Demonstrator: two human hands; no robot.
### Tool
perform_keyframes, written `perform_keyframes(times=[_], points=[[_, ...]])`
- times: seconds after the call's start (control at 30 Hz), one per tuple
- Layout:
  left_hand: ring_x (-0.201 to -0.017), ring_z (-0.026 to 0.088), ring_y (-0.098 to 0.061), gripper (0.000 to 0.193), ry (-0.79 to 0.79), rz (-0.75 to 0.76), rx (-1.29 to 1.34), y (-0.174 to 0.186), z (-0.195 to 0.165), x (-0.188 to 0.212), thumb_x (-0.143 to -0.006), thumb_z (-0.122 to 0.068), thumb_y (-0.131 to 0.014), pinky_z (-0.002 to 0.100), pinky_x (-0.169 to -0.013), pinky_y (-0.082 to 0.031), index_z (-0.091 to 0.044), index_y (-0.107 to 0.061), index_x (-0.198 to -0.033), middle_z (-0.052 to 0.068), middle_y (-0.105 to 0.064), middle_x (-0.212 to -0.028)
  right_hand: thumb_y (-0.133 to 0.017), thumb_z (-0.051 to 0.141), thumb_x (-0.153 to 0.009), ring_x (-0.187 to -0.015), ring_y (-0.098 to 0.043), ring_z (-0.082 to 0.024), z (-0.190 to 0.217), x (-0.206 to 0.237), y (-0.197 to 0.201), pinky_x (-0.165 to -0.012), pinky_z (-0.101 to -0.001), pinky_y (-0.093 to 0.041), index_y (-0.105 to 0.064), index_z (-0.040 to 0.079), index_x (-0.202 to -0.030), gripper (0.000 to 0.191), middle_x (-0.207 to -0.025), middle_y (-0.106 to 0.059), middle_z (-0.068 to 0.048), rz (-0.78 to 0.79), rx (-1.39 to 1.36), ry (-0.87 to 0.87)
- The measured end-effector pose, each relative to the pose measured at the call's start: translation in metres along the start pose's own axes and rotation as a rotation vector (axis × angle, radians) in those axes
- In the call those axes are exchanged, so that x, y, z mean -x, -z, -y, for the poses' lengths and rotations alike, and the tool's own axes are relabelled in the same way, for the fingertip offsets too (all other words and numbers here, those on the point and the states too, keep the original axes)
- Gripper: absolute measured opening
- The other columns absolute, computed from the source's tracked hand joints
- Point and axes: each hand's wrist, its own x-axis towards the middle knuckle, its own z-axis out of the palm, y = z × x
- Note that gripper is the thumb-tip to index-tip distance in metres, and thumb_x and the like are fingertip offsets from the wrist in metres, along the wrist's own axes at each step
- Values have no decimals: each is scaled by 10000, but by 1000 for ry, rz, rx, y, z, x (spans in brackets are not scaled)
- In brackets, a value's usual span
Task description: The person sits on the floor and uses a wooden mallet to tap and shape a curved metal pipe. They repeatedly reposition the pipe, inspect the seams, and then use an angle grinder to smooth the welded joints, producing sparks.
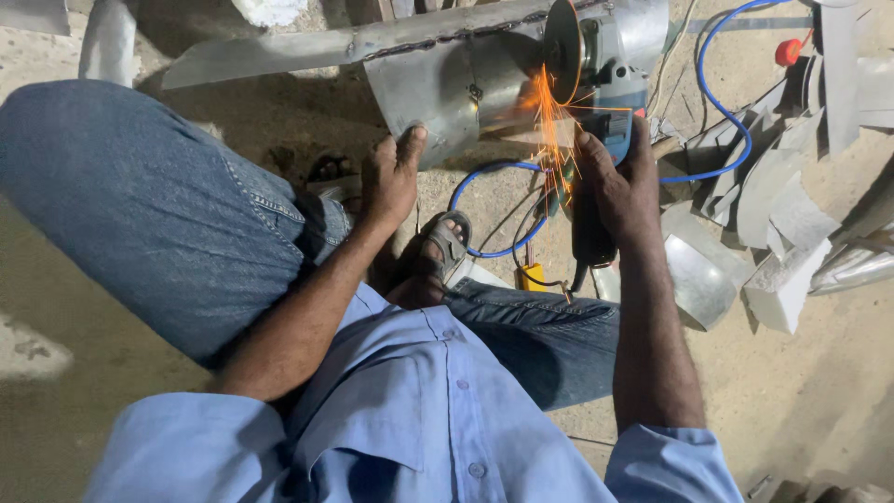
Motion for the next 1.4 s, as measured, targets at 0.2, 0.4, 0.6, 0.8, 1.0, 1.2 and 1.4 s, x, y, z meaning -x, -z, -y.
perform_keyframes(times=[0.2, 0.4, 0.6, 0.8, 1.0, 1.2, 1.4], points=[[-767, 257, -696, 574, 21, -13, -44, -5, 9, -6, -1042, -547, -537, 407, -711, -522, -2, -715, -1046, 154, -715, -828, -728, 310, -999, -966, -689, -136, -2, 15, 2, -814, -298, -576, -511, 51, -1357, 492, -1098, -705, -79, -55, 225, -124], [-783, 310, -684, 584, 78, 31, -87, -5, 19, 3, -1046, -540, -536, 443, -722, -516, 20, -701, -1043, 206, -705, -837, -739, 288, -1043, -1040, -651, -134, -9, 15, -7, -893, -290, -548, -504, 29, -1416, 512, -1181, -695, -92, -82, 92, -25], [-841, 351, -716, 598, 70, 1, -127, -8, 15, 2, -1036, -560, -526, 460, -740, -516, 7, -717, -1036, 224, -732, -905, -733, 267, -1027, -1092, -640, -148, 1, 5, -1, -936, -290, -543, -487, 51, -1433, 521, -1221, -670, -97, -31, 7, -11], [-875, 337, -729, 572, 64, 35, -52, -7, 14, 4, -1033, -541, -524, 450, -754, -529, -4, -704, -1108, 201, -740, -934, -716, 249, -1059, -1092, -639, -156, -1, 3, -2, -936, -308, -553, -504, 41, -1402, 453, -1216, -664, -98, -18, 71, -34], [-864, 282, -709, 576, 101, 9, -88, -9, 20, 0, -1027, -549, -541, 417, -758, -522, -7, -712, -1116, 183, -740, -941, -734, 246, -1074, -1076, -637, -156, 9, 7, -7, -918, -312, -557, -479, 42, -1492, 531, -1232, -664, -105, -68, -13, -17], [-883, 170, -618, 605, 92, 47, 123, -15, 22, -11, -1040, -553, -561, 353, -801, -520, 34, -698, -1094, 90, -716, -935, -690, 423, -988, -794, -687, -247, -30, 54, 30, -685, -398, -616, -511, 49, -1287, 510, -974, -634, -147, -236, -516, -102], [-982, 160, -641, 600, 167, 99, 102, -11, 5, -21, -1046, -530, -543, 330, -884, -526, 36, -678, -1189, 88, -725, -1065, -675, 608, -920, -784, -691, -293, -130, 95, 56, -703, -433, -603, -581, 0, -1144, 655, -901, -649, -137, -408, -789, -205]])
